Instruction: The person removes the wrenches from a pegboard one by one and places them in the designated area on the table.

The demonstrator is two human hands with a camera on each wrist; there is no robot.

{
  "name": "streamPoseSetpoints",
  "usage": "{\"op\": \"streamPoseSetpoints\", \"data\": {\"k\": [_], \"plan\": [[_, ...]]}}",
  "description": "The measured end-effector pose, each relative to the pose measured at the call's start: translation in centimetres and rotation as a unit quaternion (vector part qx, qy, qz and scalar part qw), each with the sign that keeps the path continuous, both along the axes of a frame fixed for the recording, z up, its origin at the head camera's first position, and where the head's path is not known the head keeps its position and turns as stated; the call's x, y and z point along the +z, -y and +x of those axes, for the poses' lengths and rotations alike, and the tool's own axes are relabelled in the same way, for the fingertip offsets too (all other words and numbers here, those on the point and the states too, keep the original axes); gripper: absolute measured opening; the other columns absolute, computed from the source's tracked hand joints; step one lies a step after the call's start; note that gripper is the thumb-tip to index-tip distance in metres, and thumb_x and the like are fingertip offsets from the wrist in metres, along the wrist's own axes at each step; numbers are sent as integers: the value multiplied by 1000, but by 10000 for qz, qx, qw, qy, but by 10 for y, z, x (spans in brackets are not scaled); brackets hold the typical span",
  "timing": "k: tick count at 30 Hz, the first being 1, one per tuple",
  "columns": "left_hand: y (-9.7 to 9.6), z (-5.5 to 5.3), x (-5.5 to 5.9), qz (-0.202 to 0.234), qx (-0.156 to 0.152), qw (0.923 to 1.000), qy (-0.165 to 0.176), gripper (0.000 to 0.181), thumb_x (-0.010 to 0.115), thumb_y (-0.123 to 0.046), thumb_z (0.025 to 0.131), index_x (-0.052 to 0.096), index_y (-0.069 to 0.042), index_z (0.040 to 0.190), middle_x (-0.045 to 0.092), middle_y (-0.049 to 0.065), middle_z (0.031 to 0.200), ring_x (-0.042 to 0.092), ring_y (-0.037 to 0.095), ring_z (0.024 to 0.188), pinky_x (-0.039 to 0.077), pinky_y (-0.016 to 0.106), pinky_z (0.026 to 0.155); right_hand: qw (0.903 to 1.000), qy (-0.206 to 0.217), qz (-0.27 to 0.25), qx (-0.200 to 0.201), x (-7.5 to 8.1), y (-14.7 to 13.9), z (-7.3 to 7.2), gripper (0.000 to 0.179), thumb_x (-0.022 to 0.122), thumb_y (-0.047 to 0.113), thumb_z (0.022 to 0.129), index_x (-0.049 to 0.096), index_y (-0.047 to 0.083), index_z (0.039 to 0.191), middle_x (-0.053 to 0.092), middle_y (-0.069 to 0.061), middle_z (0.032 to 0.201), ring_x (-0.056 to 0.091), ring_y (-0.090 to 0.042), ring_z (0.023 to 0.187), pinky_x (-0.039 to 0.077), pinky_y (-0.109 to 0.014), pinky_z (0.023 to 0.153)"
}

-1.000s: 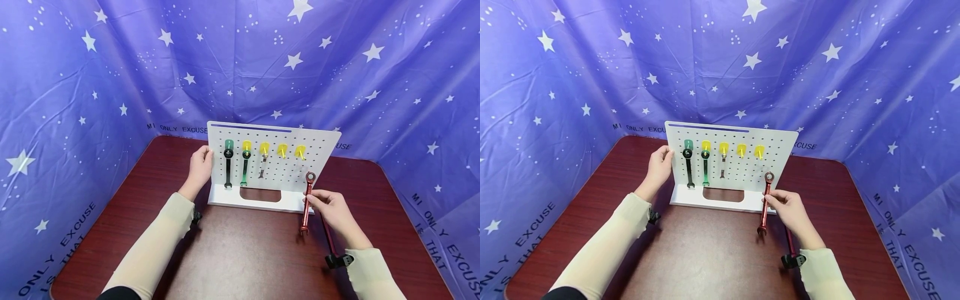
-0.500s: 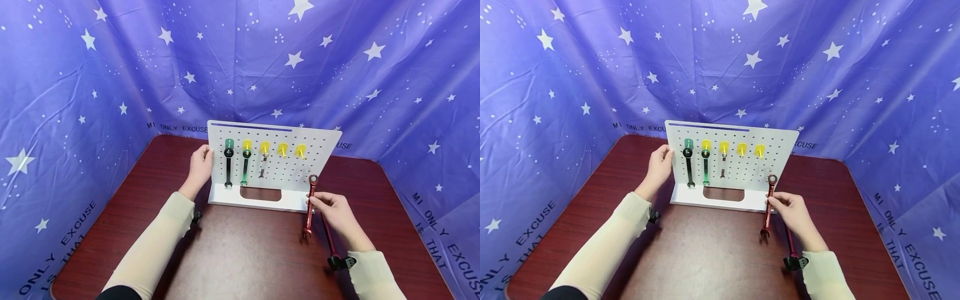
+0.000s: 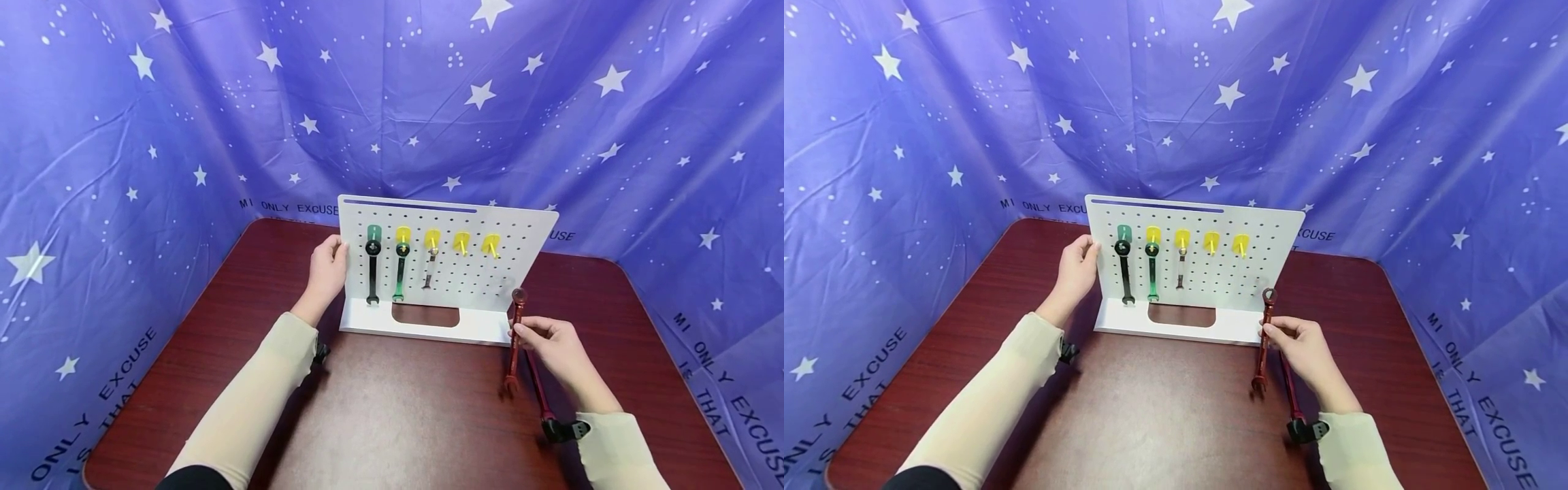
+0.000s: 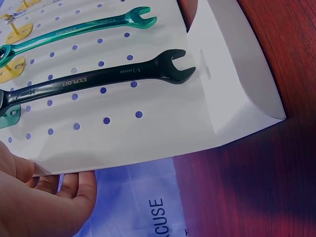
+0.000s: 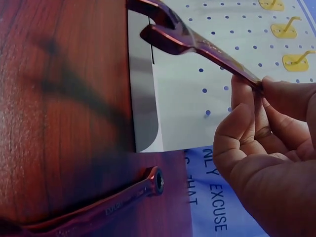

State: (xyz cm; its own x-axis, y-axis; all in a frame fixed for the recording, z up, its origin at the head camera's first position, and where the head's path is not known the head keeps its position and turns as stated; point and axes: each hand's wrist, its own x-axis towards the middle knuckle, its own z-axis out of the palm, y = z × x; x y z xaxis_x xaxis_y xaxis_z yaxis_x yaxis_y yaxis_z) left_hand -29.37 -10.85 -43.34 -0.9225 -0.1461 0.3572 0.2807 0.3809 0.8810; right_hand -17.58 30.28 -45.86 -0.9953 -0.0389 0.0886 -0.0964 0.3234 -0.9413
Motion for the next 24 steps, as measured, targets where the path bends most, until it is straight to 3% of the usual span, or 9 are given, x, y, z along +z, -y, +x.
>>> {"op": "streamPoseSetpoints", "data": {"k": [10, 24], "plan": [[1, 0, 0, -11, 22, 10000, -17, 17, 53, -6, 105, 66, 5, 102, 68, 20, 91, 59, 28, 77, 50, 42, 68, 9998, 185, -20, -56, -4, -10, 5, 30, 65, 4, 100, 61, -21, 117, 73, -17, 92, 69, -10, 77, 58, -30, 73], [0, 0, -1, -97, 51, 9999, -16, 16, 53, -6, 105, 65, 5, 102, 69, 20, 93, 60, 29, 78, 51, 43, 69, 9996, 242, 132, -47, -11, -23, 11, 30, 63, 5, 101, 62, -21, 116, 70, -26, 98, 68, -9, 78, 58, -30, 73]]}}
